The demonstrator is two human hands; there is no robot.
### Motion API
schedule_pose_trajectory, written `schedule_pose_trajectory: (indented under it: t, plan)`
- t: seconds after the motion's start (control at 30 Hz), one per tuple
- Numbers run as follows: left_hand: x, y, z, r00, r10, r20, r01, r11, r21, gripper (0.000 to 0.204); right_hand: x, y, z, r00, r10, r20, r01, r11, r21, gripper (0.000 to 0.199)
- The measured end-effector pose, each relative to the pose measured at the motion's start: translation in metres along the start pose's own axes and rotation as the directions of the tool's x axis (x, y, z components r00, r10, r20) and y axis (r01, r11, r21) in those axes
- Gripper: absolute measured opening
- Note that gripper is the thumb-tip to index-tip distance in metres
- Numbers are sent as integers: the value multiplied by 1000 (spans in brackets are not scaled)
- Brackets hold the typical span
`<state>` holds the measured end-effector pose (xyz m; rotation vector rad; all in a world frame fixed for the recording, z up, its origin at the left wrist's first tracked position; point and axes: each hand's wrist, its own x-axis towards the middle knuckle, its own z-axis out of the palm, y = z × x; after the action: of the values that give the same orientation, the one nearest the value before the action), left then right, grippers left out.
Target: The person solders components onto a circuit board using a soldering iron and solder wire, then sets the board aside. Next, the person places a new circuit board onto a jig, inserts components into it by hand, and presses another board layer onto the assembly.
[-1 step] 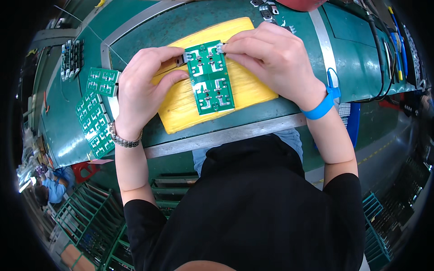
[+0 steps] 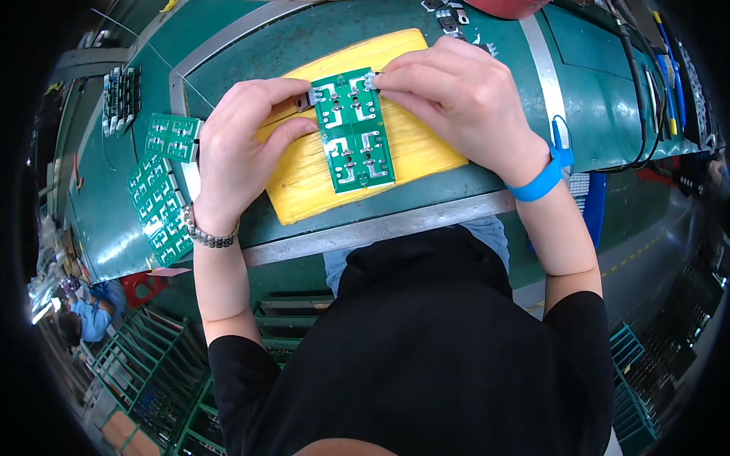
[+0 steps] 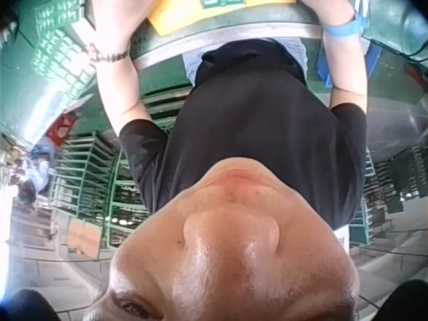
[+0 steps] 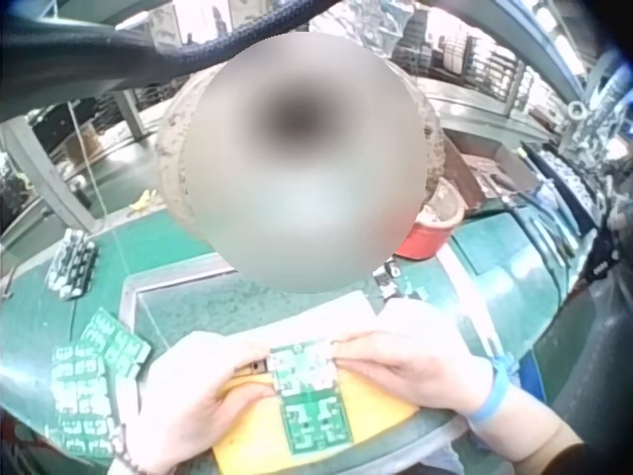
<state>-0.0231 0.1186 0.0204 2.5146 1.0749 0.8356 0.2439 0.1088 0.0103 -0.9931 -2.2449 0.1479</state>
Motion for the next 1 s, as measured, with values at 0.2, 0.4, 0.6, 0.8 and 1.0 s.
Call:
schedule_pose_trajectory:
  t: [0.2, 0.4, 0.6, 0.8, 1.0]
  plan:
    - [0, 0, 1, 1000, 10, -10, -10, 1000, 29, 35, 4, 4, -6, 995, -78, 59, 81, 995, -59, 18]
    - [0, 2, 3, 1000, -16, -4, 16, 1000, 26, 36, 3, 2, -6, 988, -116, 107, 134, 973, -187, 23]
    - [0, 1, 2, 999, 32, -15, -32, 999, 23, 28, 0, 6, -22, 999, -28, -25, 21, 971, -236, 23]
    - [-4, 1, 2, 998, 51, -29, -49, 996, 73, 22, -32, 30, -59, 930, 324, -174, -358, 905, -230, 19]
    - [3, 7, -1, 997, -31, -77, 31, 999, -8, 30, -42, 16, -53, 913, 403, -61, -404, 877, -259, 22]
